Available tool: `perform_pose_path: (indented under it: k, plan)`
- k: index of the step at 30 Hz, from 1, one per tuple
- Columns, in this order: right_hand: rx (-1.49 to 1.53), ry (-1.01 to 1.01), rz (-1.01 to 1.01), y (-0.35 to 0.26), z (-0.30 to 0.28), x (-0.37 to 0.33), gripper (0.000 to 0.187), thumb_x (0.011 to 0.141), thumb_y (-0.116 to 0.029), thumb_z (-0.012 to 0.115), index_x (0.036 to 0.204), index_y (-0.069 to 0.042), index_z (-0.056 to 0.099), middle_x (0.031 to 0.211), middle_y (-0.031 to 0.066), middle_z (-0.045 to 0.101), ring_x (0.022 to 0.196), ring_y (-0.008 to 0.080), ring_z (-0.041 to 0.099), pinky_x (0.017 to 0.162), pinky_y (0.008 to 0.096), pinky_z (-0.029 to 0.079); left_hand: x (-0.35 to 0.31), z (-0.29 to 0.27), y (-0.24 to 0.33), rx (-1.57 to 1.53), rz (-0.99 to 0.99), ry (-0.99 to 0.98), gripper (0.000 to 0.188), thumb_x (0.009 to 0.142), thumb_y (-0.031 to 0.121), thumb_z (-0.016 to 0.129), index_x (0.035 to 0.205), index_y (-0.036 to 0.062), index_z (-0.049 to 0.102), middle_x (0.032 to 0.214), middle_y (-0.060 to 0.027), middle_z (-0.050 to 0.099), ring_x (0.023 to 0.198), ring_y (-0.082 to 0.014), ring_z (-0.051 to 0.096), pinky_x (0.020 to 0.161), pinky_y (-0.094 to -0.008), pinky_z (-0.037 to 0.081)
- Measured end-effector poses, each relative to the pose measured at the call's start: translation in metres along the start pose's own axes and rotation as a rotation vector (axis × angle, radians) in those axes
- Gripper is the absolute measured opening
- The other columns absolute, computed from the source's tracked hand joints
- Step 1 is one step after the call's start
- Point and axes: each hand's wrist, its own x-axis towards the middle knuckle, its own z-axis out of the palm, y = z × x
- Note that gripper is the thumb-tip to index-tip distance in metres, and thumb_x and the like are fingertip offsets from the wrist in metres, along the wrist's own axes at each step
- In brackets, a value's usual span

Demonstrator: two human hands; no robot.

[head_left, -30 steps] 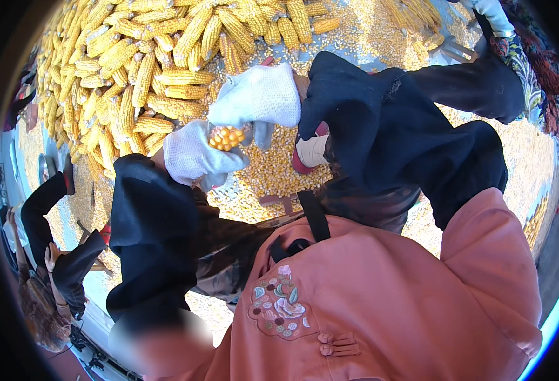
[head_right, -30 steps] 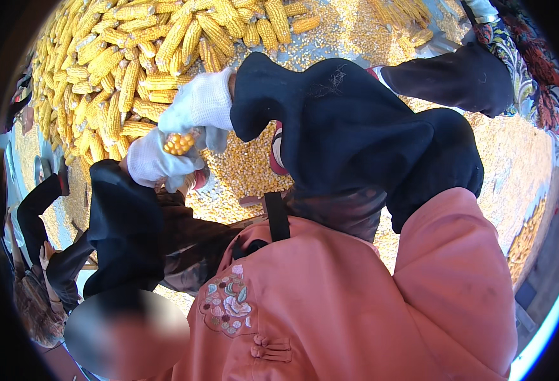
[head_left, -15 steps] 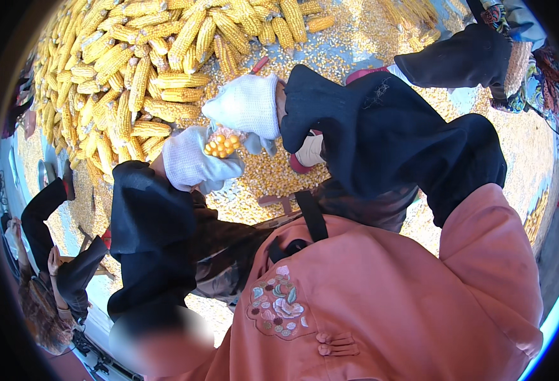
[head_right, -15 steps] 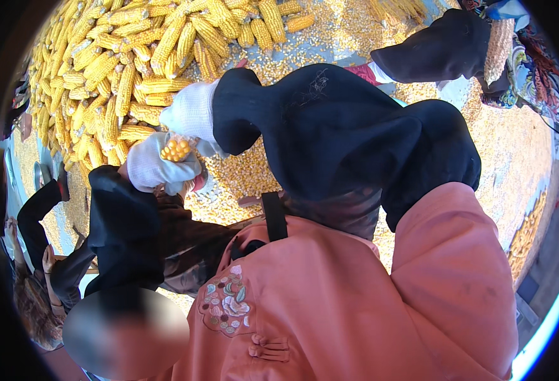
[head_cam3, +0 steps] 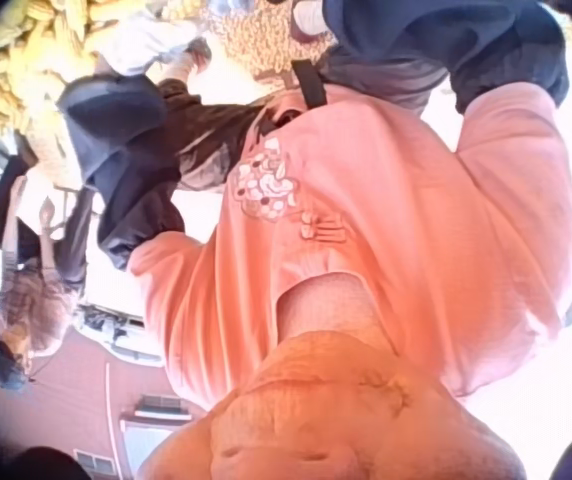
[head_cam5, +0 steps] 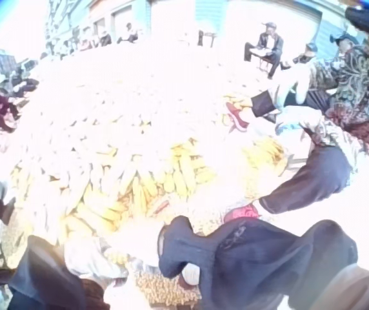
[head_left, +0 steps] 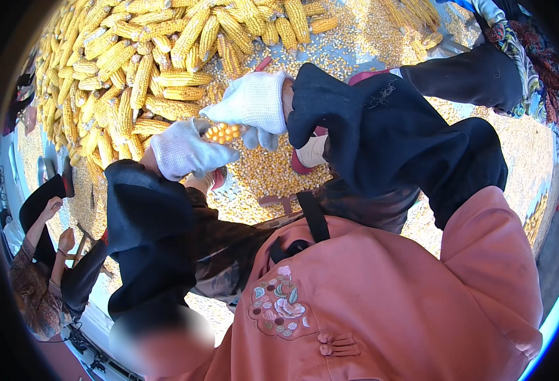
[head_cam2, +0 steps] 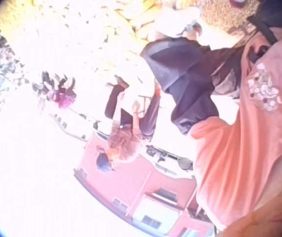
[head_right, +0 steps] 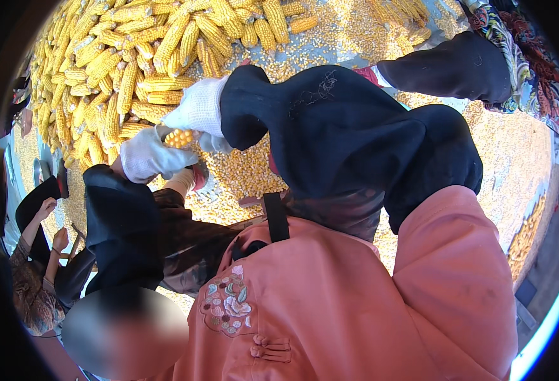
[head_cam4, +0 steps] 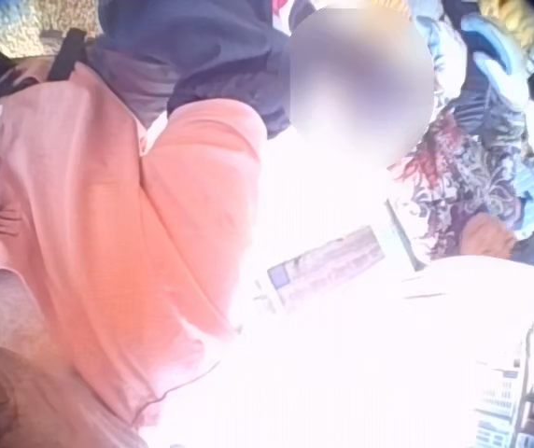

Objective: The person sits on the ground and removes kernels from corn cobs by hand, dropping the kernels onto a large pile. The person repeatedly picks up cobs, shucks them, and discards the cobs.

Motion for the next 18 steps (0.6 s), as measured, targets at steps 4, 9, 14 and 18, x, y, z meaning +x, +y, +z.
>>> perform_pose_path:
  k: [4,9,14,18]
  plan:
    - [0.044,0.005,-0.030,0.012,0.003,0.013,0.054,0.078,-0.051,0.049,0.083,0.002,0.056,0.061,0.0159,0.059,0.042,0.0228,0.057,0.036,0.0309,0.045,-0.001,0.001,0.005,0.066,-0.026,-0.004,0.028,0.058,0.021,0.074,0.077,0.0052,0.063,0.069,-0.0057,0.062,0.059,-0.0091,0.056,0.055,-0.0252,0.046]
    - [-0.030,-0.057,0.106,-0.016,-0.003,-0.008,0.052,0.075,-0.051,0.047,0.087,-0.001,0.056,0.063,0.0158,0.058,0.050,0.0238,0.058,0.044,0.0339,0.046,0.000,0.001,0.007,0.136,-0.063,-0.012,0.028,0.058,0.022,0.074,0.077,0.0053,0.063,0.069,-0.0060,0.062,0.059,-0.0094,0.056,0.055,-0.0251,0.046]
    - [-0.253,-0.138,0.086,-0.025,0.002,-0.007,0.034,0.072,-0.017,0.057,0.105,-0.012,0.048,0.077,0.0196,0.059,0.072,0.0302,0.061,0.063,0.0371,0.048,-0.004,0.002,0.008,0.174,-0.091,-0.012,0.029,0.058,0.023,0.073,0.078,0.0053,0.063,0.069,-0.0064,0.062,0.059,-0.0096,0.056,0.055,-0.0250,0.046]
    - [-0.721,-0.006,-0.296,0.021,0.006,0.016,0.031,0.072,-0.025,0.057,0.100,-0.013,0.052,0.072,0.0172,0.060,0.067,0.0289,0.061,0.059,0.0374,0.048,0.003,0.000,0.018,0.226,-0.070,-0.038,0.029,0.058,0.024,0.073,0.078,0.0053,0.063,0.069,-0.0067,0.061,0.059,-0.0098,0.056,0.055,-0.0250,0.046]
